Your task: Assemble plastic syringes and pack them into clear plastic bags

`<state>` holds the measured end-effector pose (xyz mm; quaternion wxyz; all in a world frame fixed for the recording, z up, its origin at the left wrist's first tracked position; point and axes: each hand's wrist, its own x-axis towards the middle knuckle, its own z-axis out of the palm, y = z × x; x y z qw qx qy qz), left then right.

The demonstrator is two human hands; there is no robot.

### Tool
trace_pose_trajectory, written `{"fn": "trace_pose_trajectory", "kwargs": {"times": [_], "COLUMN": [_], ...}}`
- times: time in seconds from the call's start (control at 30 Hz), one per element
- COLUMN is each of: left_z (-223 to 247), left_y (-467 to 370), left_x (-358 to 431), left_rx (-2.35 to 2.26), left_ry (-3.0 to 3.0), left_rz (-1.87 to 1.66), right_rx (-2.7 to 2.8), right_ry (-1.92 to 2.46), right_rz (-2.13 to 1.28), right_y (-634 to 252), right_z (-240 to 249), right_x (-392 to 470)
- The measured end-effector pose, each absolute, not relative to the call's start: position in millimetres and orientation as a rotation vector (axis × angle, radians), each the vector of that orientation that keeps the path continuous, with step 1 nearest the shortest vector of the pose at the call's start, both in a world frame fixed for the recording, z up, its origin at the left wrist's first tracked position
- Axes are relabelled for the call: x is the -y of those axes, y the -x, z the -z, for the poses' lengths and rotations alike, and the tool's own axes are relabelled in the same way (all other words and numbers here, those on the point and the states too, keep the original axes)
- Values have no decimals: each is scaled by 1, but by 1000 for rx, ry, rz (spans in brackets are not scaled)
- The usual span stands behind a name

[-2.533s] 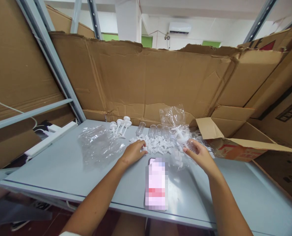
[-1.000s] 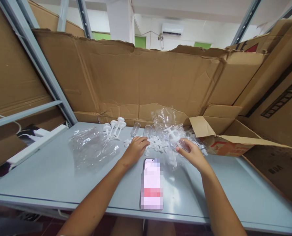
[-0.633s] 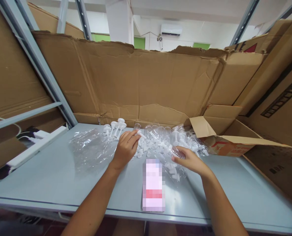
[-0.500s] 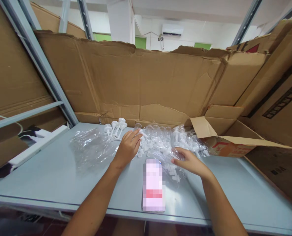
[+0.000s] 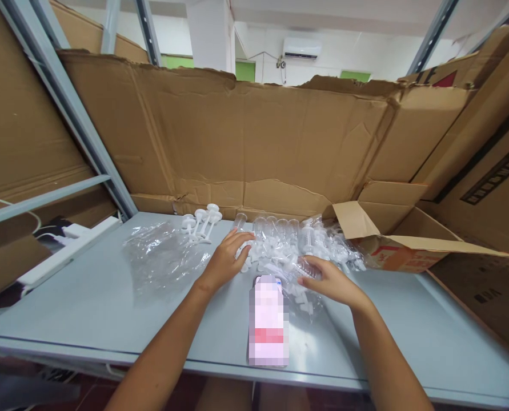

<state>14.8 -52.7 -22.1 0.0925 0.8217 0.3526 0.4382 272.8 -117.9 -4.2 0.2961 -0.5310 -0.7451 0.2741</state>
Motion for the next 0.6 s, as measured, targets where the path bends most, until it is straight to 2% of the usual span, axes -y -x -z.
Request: {"fn": "trace_pose_trajectory", "kwargs": {"times": [0.27,0.37,0.5,0.6], "left_z": [18,16,18,23], "left_y": [-17,-16,-13,-11], "left_x": [59,60,53,47], "left_rx": [-942,-967,-1143,-1294], "left_ry": [-2070,-2055,-1965,-2069], "left_rz": [-1168,-1298,-1722,-1663], "right_rx": [1967,1952,1772,1517], "right_ry": [1387,1371,1414,1412], "right_rz": [-765,-759,-657,-563], "right_y": [-274,-274,-276,-280], "right_z": [5,5,8,9], "right_x": [118,118,113,109]}}
